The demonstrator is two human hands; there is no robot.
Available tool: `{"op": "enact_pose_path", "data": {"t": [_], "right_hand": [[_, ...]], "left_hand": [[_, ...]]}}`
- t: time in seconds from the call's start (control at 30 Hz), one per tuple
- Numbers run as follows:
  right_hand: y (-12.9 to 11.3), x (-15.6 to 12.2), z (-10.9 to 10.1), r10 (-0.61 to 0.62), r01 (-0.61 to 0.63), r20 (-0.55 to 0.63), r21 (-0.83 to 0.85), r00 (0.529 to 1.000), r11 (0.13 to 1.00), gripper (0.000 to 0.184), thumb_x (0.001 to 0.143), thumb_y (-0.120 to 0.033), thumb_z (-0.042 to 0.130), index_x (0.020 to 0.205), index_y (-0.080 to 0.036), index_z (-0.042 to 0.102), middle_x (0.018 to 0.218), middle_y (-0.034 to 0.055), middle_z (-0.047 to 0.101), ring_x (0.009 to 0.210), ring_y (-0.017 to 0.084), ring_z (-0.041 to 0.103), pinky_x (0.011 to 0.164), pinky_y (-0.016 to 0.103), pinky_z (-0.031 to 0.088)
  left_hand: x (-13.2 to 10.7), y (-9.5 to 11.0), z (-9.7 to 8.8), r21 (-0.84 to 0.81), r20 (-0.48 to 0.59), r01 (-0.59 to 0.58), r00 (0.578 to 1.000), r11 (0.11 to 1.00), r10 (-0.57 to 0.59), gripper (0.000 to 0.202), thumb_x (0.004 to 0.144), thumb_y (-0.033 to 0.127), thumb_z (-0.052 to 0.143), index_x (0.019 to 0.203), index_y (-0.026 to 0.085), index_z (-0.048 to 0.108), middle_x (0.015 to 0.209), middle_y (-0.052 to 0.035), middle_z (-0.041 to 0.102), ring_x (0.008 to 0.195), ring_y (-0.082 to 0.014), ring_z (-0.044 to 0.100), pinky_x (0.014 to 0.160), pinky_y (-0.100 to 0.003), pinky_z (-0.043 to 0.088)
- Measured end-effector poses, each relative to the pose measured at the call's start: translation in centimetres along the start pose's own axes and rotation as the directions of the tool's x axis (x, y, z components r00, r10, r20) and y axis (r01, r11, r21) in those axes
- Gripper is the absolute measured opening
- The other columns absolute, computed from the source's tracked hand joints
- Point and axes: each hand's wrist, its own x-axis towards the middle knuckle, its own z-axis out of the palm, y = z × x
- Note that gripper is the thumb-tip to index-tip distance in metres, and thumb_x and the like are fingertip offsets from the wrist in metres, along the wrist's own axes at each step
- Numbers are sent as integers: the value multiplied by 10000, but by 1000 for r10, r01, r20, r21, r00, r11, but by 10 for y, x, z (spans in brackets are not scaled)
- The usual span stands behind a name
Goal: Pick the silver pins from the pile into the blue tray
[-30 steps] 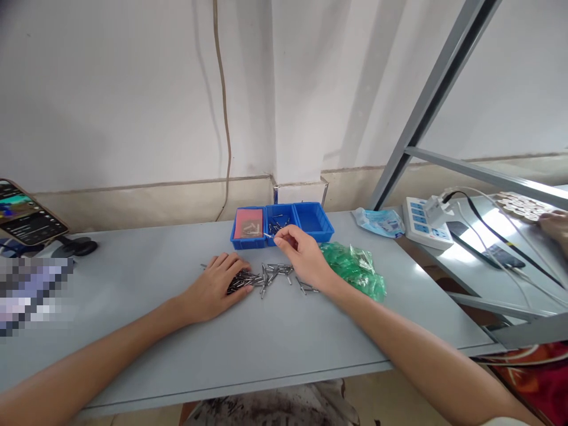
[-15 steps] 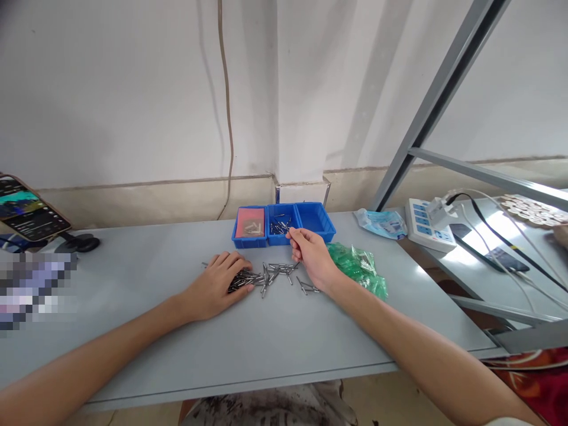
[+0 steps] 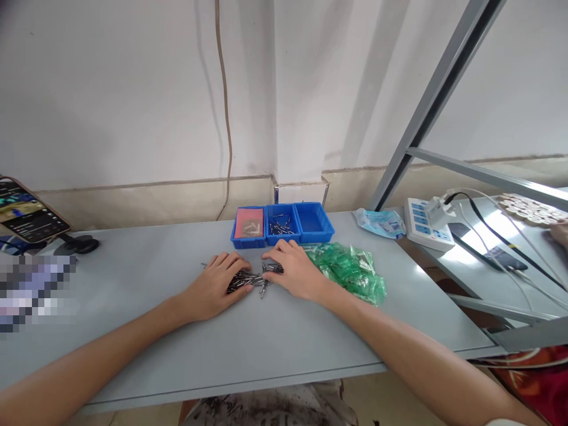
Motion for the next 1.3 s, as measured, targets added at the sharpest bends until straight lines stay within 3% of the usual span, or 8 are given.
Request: {"op": "enact_pose_path", "data": {"t": [0.1,0.3,0.63,0.93,1.17,1.3], "right_hand": [[1,0,1,-21,24,76,-36,997,999,329,1014,-416,664,1320,-307,717,1149,79,647,1053,286,552,965,454,453],[4,1,1,-18,20,88,-23,996,1000,264,1020,-420,656,1238,-284,719,1156,76,653,1068,280,552,969,441,438],[4,1,1,24,-25,18,92,1000,995,141,980,-300,709,1076,-251,619,1109,60,678,1031,269,553,910,414,452],[-1,3,-4,36,-23,-68,187,997,982,69,1021,-240,603,1081,-272,615,1061,30,712,964,229,626,885,376,477],[-7,5,-10,161,-119,-131,280,978,953,91,1028,-281,570,1095,-282,632,998,17,737,918,224,676,819,352,490],[-7,5,-11,170,-113,-153,323,974,940,142,1051,-306,530,1159,-301,623,978,12,740,905,225,685,823,356,494]], "left_hand": [[0,0,0,2,-5,0,1000,1000,0,234,1058,441,584,1182,243,580,1179,-42,625,1037,-260,545,918,-433,409],[1,0,1,10,-8,0,1000,1000,0,242,1056,450,581,1188,247,583,1176,-51,625,1026,-269,544,912,-435,413],[0,1,-1,8,-1,5,1000,1000,-5,264,1062,470,561,1196,245,590,1175,-57,620,1022,-265,544,913,-440,421],[1,2,-3,-1,0,0,1000,1000,0,247,1062,442,574,1208,243,585,1190,-52,618,1057,-264,551,932,-435,419],[1,2,-3,17,11,2,1000,1000,-2,250,1066,453,561,1202,244,581,1184,-61,619,1037,-272,533,919,-440,414],[0,2,-4,6,7,2,1000,1000,-2,243,1069,446,561,1207,247,576,1195,-61,620,1046,-272,535,921,-441,411]]}}
